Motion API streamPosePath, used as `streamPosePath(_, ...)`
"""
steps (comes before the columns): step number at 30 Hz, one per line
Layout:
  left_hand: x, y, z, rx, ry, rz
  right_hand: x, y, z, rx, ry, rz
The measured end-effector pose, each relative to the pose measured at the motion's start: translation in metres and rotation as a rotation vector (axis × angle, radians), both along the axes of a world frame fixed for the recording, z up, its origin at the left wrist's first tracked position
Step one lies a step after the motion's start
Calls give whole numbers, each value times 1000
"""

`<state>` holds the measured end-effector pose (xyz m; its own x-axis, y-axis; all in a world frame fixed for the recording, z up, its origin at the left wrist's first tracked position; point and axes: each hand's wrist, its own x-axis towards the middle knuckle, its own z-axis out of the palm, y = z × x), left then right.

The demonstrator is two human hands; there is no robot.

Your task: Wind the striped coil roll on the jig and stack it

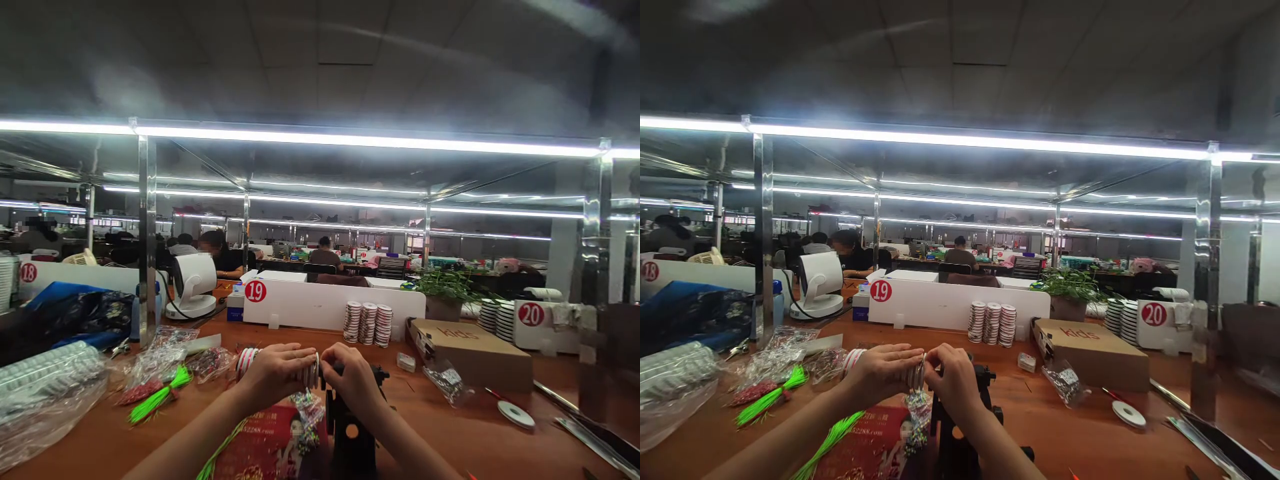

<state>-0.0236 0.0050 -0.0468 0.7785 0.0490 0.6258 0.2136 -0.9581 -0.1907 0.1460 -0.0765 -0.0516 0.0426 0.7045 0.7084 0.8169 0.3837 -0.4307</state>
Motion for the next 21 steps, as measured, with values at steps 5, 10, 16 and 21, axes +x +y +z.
streamPosePath(5,1,0,-1,-20,-27,0,-3,-2,-2,9,-3,10)
streamPosePath(10,1,2,-3,-32,-33,14,-4,0,-4,8,-30,4)
streamPosePath(16,1,4,-4,-28,-17,46,-3,-2,-2,-2,-61,-2)
streamPosePath(21,1,0,-2,-31,-17,36,-3,-3,0,-2,-72,-10)
